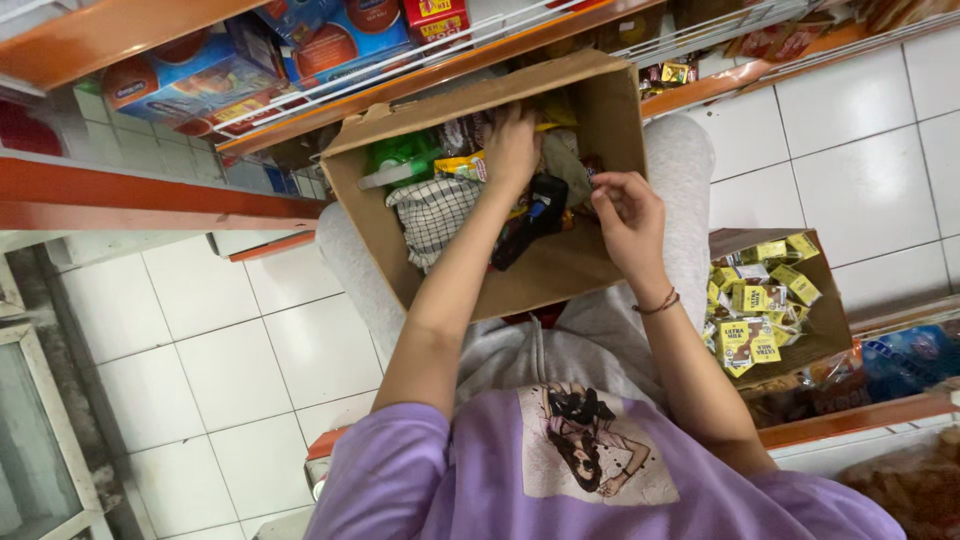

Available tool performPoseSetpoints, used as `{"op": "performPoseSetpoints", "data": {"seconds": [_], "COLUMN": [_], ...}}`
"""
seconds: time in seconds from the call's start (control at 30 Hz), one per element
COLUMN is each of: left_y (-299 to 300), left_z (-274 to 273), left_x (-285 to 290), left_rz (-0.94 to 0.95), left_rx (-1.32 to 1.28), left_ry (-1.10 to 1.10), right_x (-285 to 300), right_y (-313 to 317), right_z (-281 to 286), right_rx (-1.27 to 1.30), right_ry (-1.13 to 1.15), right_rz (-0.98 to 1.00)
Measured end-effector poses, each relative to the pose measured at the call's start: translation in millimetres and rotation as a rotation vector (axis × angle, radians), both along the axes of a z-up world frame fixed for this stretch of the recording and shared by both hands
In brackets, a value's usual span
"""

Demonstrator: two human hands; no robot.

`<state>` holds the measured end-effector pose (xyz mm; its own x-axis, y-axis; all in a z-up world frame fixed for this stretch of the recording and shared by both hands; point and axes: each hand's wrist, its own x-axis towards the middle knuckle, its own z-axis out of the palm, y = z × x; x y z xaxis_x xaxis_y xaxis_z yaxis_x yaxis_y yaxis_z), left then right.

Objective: The person organizes various grocery items by picking them up from a box, wiping them with a cloth, scanning them with a handheld scanner, and placing them onto store shelves.

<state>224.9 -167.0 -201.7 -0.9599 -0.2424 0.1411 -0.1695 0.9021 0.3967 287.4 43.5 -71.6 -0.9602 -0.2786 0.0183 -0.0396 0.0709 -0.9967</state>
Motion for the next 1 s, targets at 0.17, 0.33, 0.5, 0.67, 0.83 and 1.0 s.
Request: {"op": "performPoseSetpoints", "data": {"seconds": [0.17, 0.33, 0.5, 0.67, 0.83, 1.0], "left_y": [-3, -2, 1, 3, 6, -1], "left_z": [0, 49, 94, 127, 176, 214], "left_x": [-12, 13, 48, 67, 79, 98], "left_rz": [0.010, -0.025, -0.016, -0.094, -0.096, -0.274], "left_rx": [0.186, 0.521, 0.606, 0.725, 0.948, 0.673], "left_ry": [0.183, 0.390, 0.396, 0.329, 0.329, 0.363], "right_x": [-4, -7, -11, -20, -19, -18], "right_y": [6, 3, -13, -26, -28, -28], "right_z": [-8, -10, -7, -18, -20, 16], "right_rx": [0.011, 0.075, 0.310, 0.111, -0.239, -0.434], "right_ry": [-0.027, -0.008, 0.355, 0.115, -0.247, -0.250], "right_rz": [0.015, 0.055, 0.080, 0.192, 0.161, 0.059]}}
